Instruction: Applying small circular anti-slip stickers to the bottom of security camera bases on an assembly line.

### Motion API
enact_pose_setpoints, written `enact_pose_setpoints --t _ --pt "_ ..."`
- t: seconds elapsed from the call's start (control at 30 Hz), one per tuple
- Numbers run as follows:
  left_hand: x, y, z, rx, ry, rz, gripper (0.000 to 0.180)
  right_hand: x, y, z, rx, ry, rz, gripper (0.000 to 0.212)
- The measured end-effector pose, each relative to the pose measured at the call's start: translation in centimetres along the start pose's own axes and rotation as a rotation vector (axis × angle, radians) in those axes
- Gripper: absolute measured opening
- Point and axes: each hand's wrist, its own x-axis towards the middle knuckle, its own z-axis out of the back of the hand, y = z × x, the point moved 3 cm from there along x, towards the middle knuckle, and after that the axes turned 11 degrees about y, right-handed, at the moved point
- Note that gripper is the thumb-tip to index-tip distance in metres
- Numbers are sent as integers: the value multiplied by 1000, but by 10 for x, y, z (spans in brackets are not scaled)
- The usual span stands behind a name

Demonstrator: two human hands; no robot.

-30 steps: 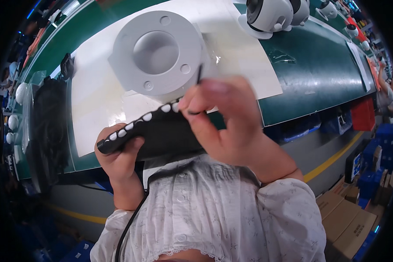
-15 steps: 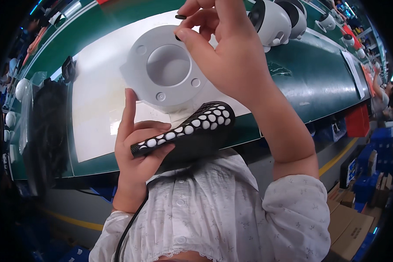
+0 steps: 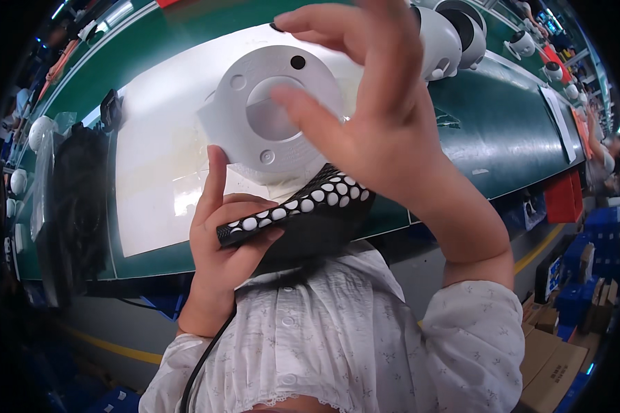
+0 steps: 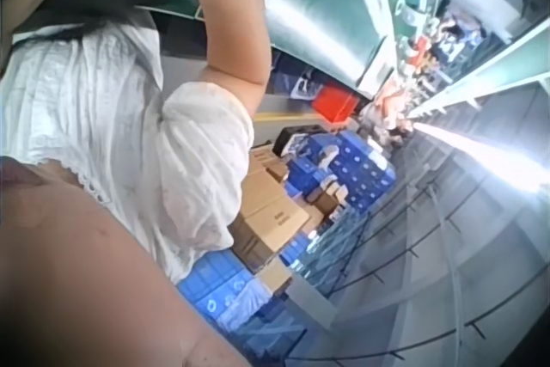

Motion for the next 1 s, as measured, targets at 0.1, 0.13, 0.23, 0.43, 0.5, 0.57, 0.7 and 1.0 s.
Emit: enact_pose_setpoints --t 0.1,0.13,0.23,0.43,0.5,0.57,0.7,1.0 --pt "2 0 -1 -6 -5 8 27 20 4 -11 627 -260 -240 65" --pt "3 -1 -1 -15 -2 11 27 18 -6 -10 471 -13 -131 65" --pt "3 1 -2 -25 -29 -26 26 15 -9 -20 304 207 -185 57" --pt "2 1 0 -32 -6 12 27 20 17 -13 -399 204 -2 36" --pt "4 -1 0 -37 1 17 27 21 22 -11 -506 188 43 36" --pt "4 0 -1 -39 5 22 26 21 25 -10 -491 228 6 37" --pt "2 1 -1 -62 -19 -1 26 21 35 -7 -454 307 -61 40" --pt "2 1 -1 -86 23 33 26 -9 24 -3 -12 70 -54 27"
